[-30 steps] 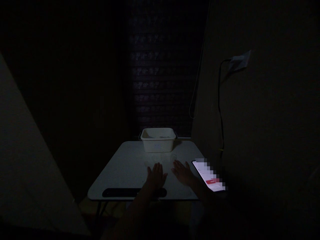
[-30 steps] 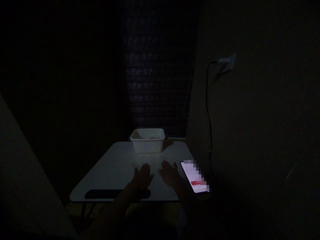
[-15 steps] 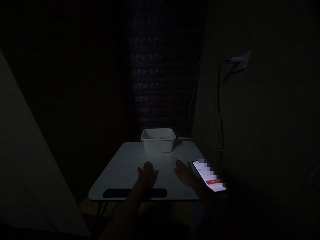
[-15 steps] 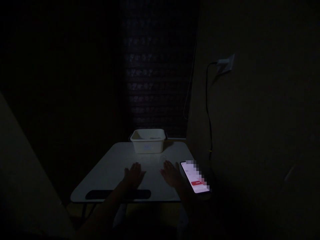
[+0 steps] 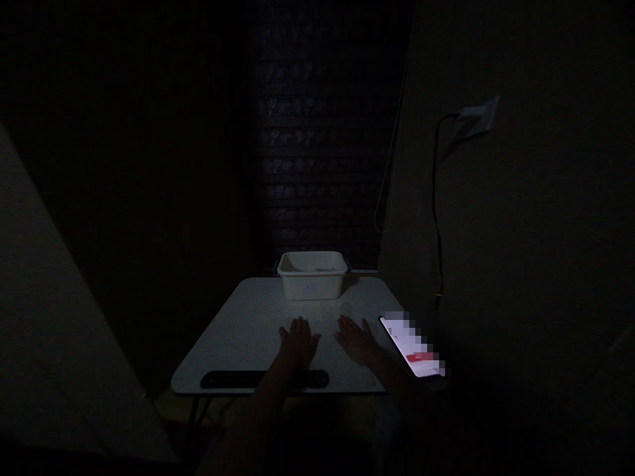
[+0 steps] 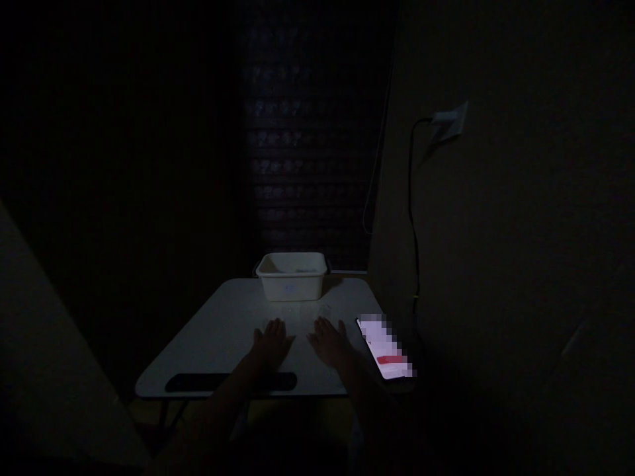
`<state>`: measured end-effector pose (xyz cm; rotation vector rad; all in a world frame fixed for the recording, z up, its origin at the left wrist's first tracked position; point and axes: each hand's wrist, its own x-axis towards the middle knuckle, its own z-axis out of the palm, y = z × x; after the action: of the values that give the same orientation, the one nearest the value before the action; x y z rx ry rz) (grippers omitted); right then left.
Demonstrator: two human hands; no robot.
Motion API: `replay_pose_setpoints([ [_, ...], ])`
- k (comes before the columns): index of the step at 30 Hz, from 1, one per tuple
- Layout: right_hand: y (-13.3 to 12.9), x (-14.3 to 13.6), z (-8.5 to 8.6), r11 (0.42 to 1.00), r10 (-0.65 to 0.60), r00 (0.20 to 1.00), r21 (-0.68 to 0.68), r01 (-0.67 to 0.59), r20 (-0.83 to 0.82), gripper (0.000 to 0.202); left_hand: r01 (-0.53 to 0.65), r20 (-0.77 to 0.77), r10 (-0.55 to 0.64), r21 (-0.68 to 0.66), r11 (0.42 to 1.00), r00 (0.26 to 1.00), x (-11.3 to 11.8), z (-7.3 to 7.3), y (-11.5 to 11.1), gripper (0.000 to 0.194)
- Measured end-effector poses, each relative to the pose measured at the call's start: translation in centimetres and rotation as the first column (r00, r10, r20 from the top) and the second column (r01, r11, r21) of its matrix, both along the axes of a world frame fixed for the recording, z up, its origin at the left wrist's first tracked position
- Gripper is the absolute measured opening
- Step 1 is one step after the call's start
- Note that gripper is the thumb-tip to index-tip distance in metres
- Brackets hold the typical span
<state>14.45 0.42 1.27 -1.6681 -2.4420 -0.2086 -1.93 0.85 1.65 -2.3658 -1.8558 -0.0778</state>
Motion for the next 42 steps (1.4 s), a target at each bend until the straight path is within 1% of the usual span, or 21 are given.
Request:
replay_pose_setpoints([
  [5,-0.1,0.9,0.2,1.000,0.007,1.000,-0.014,-0.007,-0.002,0.048,-0.049,-0.054,0.048,-0.014,0.999,0.997,-2.9,0.2,0.1,0.048],
  [8,0.1,0.9,0.3,1.000,0.002,1.000,-0.031,-0.002,-0.009,0.049,-0.071,-0.067,0.071,0.002,0.997,0.995,-3.6,0.2,0.1,0.047],
  [10,0.3,0.5,0.3,0.999,-0.005,1.000,-0.038,0.005,-0.013,0.049,-0.075,-0.054,0.077,0.044,0.996,0.996,-3.3,0.2,0.1,0.050],
  [12,0.4,-0.1,0.2,0.999,-0.006,1.000,-0.042,0.005,-0.018,0.049,-0.062,-0.039,0.066,0.088,0.994,0.997,-2.4,0.2,0.0,0.052],
  [16,0.6,-1.2,-0.1,0.998,0.013,1.000,-0.062,-0.014,-0.022,0.050,0.052,-0.034,-0.050,0.051,0.997,0.998,-0.1,-0.1,-0.3,0.053],
  [19,0.5,-1.5,-0.1,0.997,0.019,1.000,-0.075,-0.021,-0.020,0.051,0.073,-0.021,-0.072,0.020,0.997,0.997,1.0,-0.2,-0.6,0.054],
  [22,0.3,-1.3,0.0,0.998,0.034,0.999,-0.050,-0.035,-0.023,0.051,0.004,-0.026,-0.004,0.018,1.000,1.000,0.9,-0.1,-0.7,0.056],
  [26,0.1,-0.6,0.2,0.999,0.049,0.999,-0.015,-0.050,-0.011,0.050,-0.151,-0.038,0.153,0.052,0.987,0.988,-0.4,0.1,-0.6,0.057],
  [28,0.1,-0.3,0.2,0.999,0.041,0.999,-0.015,-0.041,0.000,0.050,-0.192,-0.049,0.195,0.048,0.980,0.980,-1.1,0.2,-0.6,0.056],
  [33,0.0,-0.4,0.2,0.999,0.038,0.999,0.017,-0.038,-0.010,0.051,-0.216,-0.066,0.220,0.062,0.975,0.973,-2.2,0.4,-0.4,0.049],
  [38,0.0,-0.2,0.0,0.998,0.061,0.998,-0.024,-0.061,-0.007,0.051,-0.310,-0.054,0.315,0.084,0.947,0.948,-3.5,0.6,0.1,0.043],
  [40,0.1,-0.1,-0.1,0.997,0.069,0.998,-0.033,-0.070,-0.008,0.051,-0.300,-0.049,0.304,0.068,0.951,0.952,-3.8,0.7,0.1,0.042],
  [42,0.1,0.0,0.0,0.996,0.083,0.996,-0.040,-0.083,-0.012,0.051,-0.242,-0.054,0.244,0.039,0.970,0.968,-3.6,0.9,-0.1,0.043],
])
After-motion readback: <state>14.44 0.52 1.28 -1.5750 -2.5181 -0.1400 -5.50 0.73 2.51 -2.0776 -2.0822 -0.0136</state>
